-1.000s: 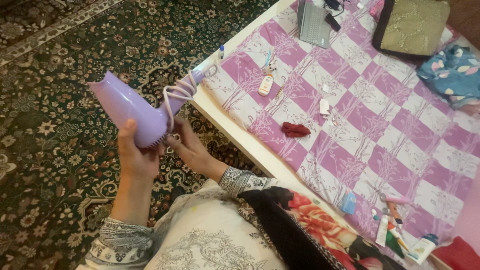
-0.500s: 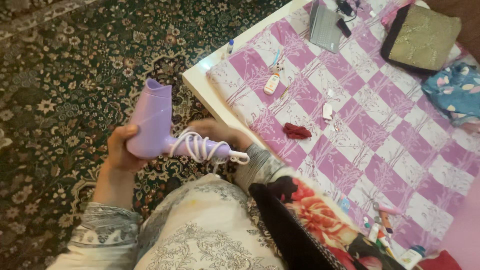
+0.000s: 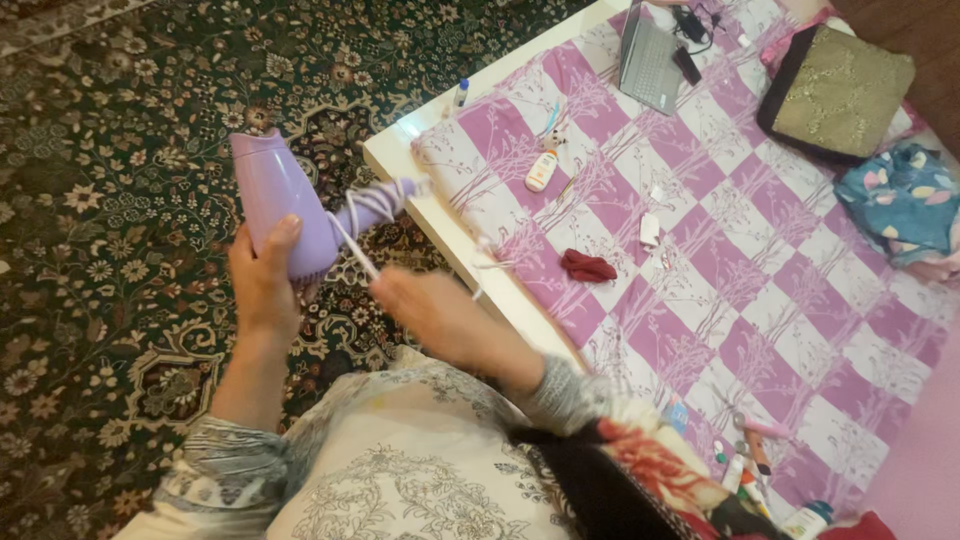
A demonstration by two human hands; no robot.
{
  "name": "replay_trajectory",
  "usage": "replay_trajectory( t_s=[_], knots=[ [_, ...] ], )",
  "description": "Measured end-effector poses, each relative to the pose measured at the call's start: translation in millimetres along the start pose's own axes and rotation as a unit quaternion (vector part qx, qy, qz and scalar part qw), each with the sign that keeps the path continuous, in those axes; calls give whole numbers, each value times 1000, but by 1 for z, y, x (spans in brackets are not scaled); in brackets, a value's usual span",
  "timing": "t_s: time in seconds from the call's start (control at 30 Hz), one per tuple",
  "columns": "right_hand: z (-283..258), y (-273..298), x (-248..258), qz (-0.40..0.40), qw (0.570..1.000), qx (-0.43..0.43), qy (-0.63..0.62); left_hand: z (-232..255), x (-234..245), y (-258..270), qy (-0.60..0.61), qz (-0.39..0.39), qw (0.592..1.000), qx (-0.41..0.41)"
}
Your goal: The person picks up a hair dryer, organizes tubes and bottles of lotions and cosmetics from a bed into a drawer, and places various items like pens and cosmetic containers on a desk.
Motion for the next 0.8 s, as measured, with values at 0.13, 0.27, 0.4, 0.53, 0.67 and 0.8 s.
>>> replay_trajectory(
  t_s=[0.13, 0.27, 0.4, 0.53, 0.67, 0.8],
  knots=[
    [16, 6, -43, 45, 998, -29, -25, -3, -7, 1, 163, 2, 987, 16],
    [68, -22, -53, 96, 988, 108, 55, -17, -1, -4, 208, -77, 964, 145],
    [136, -58, -84, -185, 873, -196, -407, -53, 9, -1, 158, -171, 922, 310],
    [97, -89, -13, -74, 974, 166, 138, -56, 16, 4, 41, -210, 909, 359],
    [75, -65, 30, -162, 975, 125, 88, -35, 17, -3, -255, -179, 930, 196],
    [58, -22, 20, -166, 986, 32, 6, -11, 28, 0, -77, 18, 996, 33]
  ],
)
Point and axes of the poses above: each hand's wrist, its own y-axis away from the middle knuckle, its own x-axis out of the back of the hand, z = x × y, the point moved 7 cm from there along -y, towards the middle knuckle, and after that the axes turned 15 degrees about y, right-handed, at the moved point
